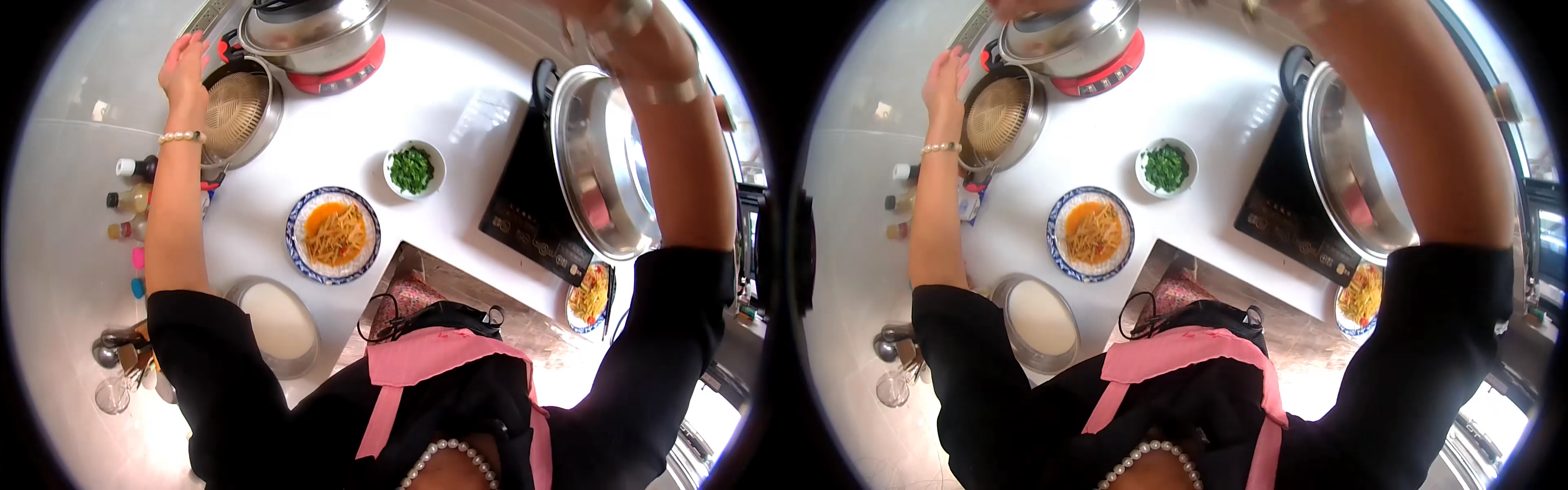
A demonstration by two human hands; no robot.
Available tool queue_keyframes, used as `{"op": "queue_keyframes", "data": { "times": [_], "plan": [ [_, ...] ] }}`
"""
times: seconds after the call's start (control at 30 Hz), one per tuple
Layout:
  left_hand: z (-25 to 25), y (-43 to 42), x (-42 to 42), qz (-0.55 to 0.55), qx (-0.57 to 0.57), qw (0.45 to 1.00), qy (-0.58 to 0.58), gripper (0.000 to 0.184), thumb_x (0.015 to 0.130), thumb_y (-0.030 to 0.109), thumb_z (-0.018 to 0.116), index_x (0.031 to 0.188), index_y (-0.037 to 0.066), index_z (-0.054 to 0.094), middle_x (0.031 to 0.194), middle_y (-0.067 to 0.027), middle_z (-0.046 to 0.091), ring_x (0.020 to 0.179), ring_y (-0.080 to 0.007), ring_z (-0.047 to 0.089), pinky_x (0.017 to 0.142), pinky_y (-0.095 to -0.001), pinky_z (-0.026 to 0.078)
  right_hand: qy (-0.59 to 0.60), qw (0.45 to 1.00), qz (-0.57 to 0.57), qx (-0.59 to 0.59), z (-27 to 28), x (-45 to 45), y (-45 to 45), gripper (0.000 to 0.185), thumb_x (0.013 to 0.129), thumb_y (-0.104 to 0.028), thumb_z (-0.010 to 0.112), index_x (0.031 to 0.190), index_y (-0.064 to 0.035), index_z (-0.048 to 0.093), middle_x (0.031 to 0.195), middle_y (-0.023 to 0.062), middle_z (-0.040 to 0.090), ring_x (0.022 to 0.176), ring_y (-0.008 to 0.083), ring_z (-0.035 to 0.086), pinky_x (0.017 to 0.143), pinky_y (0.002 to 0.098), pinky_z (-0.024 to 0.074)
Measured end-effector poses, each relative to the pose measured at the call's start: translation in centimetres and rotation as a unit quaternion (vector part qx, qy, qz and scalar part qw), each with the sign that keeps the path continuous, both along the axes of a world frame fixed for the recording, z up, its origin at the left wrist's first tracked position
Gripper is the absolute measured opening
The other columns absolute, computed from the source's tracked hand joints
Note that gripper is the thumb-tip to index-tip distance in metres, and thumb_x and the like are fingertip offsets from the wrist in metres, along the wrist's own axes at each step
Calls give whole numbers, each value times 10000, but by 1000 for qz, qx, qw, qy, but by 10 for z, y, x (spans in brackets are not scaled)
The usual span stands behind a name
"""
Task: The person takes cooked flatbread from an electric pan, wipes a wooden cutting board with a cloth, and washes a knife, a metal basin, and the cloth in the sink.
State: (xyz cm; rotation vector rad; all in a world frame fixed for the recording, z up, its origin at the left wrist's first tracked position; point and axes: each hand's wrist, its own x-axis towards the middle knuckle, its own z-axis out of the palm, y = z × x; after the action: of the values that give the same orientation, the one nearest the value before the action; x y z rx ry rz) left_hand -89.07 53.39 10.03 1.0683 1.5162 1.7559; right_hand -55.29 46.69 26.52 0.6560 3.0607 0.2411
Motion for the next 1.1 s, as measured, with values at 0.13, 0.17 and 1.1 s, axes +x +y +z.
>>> {"op": "queue_keyframes", "data": {
  "times": [0.13,0.17,1.1],
  "plan": [
    [56,-64,71,-137,12,987,78,328,847,79,486,1132,-57,397,1142,-171,526,1045,-254,530,875,-323,444,241,949,-56,-197,-23,42,-119,112,764,-119,551,793,-13,572,633,99,578,629,238,586,607,373,459],
    [65,-83,89,-194,19,979,55,311,848,84,487,1124,-45,422,1140,-159,531,1043,-249,531,874,-323,441,212,962,-44,-164,-28,64,-151,100,772,-109,548,794,-14,569,653,116,562,672,266,573,624,362,458],
    [-48,-540,480,-838,-247,478,88,223,782,-39,465,952,-26,610,998,-88,609,911,-138,563,778,-246,452,402,60,-873,-270,-547,261,-858,490,824,-460,437,589,-57,585,504,48,516,450,183,487,497,325,402]
  ]
}}
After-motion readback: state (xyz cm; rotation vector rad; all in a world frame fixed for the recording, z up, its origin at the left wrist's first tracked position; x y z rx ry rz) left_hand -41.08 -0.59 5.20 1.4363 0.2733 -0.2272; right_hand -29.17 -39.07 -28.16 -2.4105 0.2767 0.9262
